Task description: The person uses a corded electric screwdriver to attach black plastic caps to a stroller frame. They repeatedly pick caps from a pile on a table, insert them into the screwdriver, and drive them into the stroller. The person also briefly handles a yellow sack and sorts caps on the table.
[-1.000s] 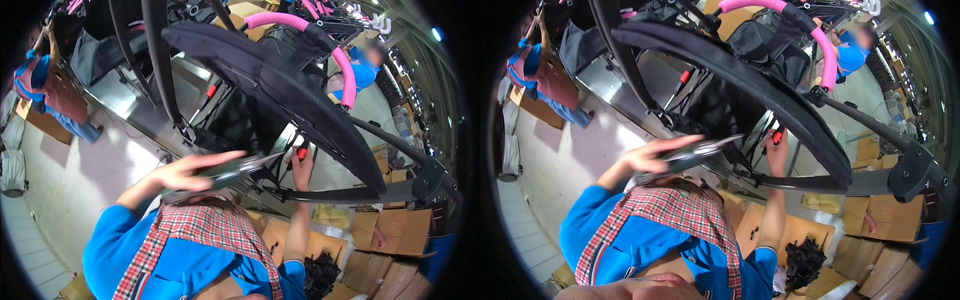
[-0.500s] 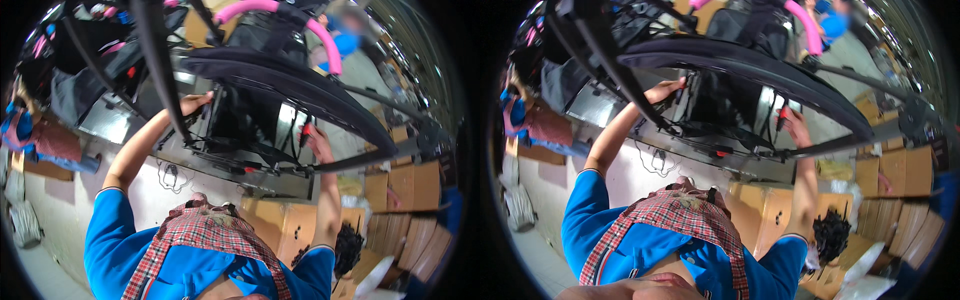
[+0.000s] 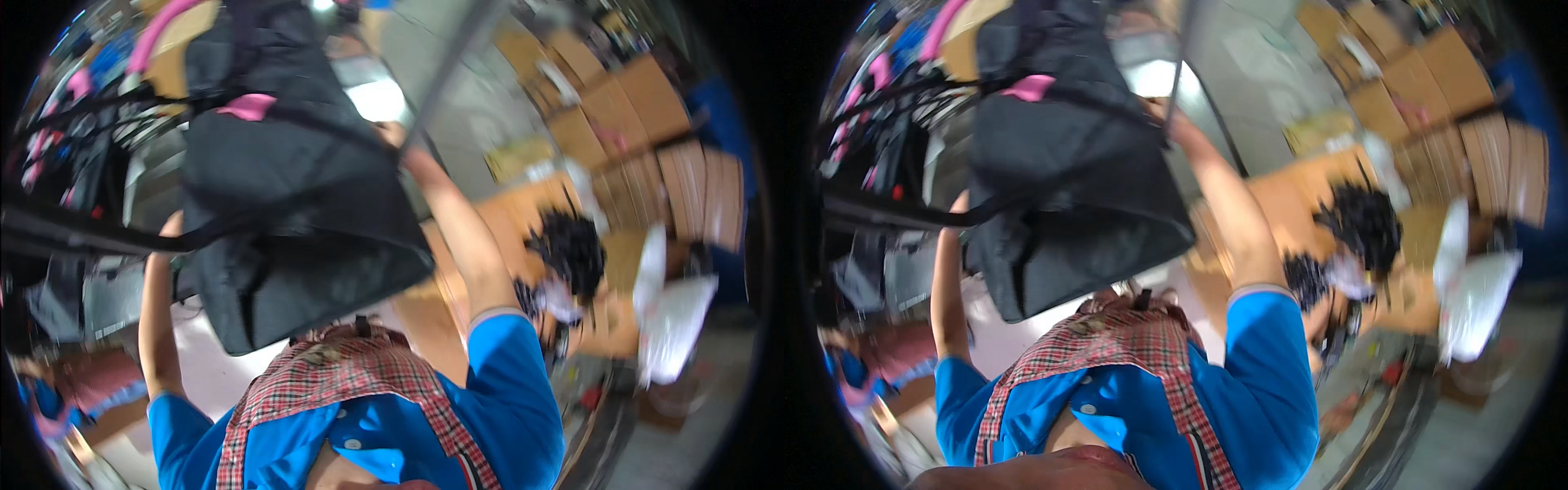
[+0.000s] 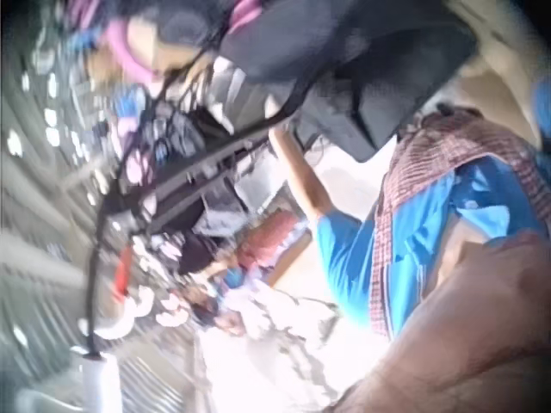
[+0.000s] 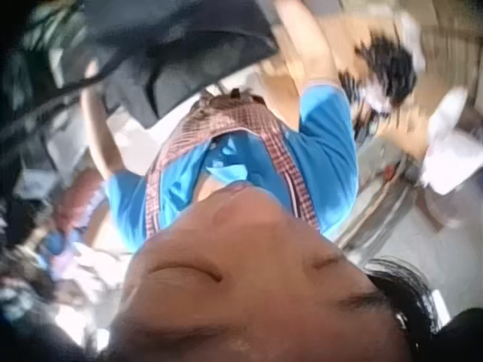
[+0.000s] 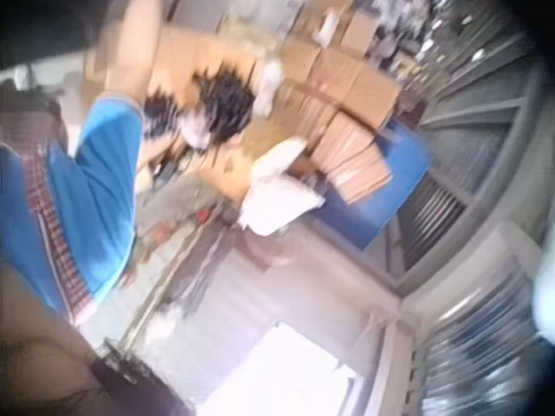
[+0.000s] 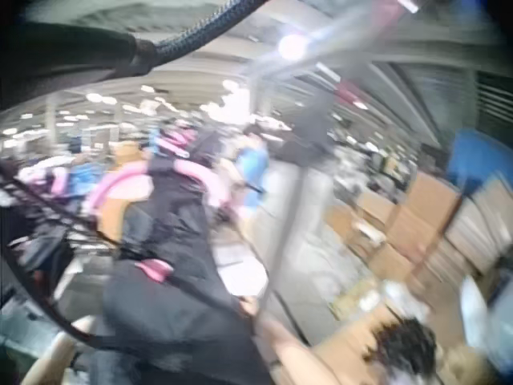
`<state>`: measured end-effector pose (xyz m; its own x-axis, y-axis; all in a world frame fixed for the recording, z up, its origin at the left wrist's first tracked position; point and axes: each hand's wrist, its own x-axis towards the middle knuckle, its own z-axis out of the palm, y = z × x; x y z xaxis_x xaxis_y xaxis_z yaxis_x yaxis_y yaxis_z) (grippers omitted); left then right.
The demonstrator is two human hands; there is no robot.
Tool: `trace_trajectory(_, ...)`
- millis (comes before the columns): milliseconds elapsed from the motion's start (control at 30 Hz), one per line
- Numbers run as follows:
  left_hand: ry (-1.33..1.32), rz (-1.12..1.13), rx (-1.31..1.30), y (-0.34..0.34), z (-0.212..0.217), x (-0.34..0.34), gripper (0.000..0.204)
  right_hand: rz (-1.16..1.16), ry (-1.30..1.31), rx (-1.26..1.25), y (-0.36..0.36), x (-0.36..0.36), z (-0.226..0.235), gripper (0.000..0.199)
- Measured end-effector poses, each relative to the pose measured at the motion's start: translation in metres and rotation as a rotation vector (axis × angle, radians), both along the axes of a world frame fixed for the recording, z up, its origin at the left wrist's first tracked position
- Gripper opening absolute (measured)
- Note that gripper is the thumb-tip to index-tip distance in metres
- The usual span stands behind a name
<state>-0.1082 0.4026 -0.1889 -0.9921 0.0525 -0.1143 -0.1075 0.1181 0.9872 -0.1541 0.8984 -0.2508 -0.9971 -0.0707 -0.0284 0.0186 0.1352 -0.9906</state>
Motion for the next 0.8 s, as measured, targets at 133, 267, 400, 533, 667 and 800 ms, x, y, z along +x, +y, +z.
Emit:
trace_trajectory(133,-0.210,0.192,0.247,-0.068,-0.076,0.075,0.045,-0.425,0.100,0.046,0.013,0.122,-0.010,0.031)
trace_trajectory(267,-0.822,0.155,0.343,-0.089,-0.161,0.184,0.045,-0.517,0.075,0.544,0.043,0.307,-0.070,0.018)
trace_trajectory(400,-1.004,-0.293,0.004,0.060,-0.130,0.241,0.048,-0.675,0.071,0.862,0.135,0.386,-0.082,0.011)
trace_trajectory(533,-0.808,-0.559,-0.003,0.198,-0.072,0.251,0.073,-0.655,0.057,1.113,0.192,0.396,-0.087,0.007)
trace_trajectory(667,-0.521,-0.912,-0.138,0.248,-0.048,0.249,0.088,-0.441,0.078,1.080,0.218,0.390,-0.096,0.007)
trace_trajectory(800,-0.538,-1.005,-0.108,0.277,-0.024,0.262,0.094,-0.352,0.060,1.034,0.228,0.389,-0.103,0.009)
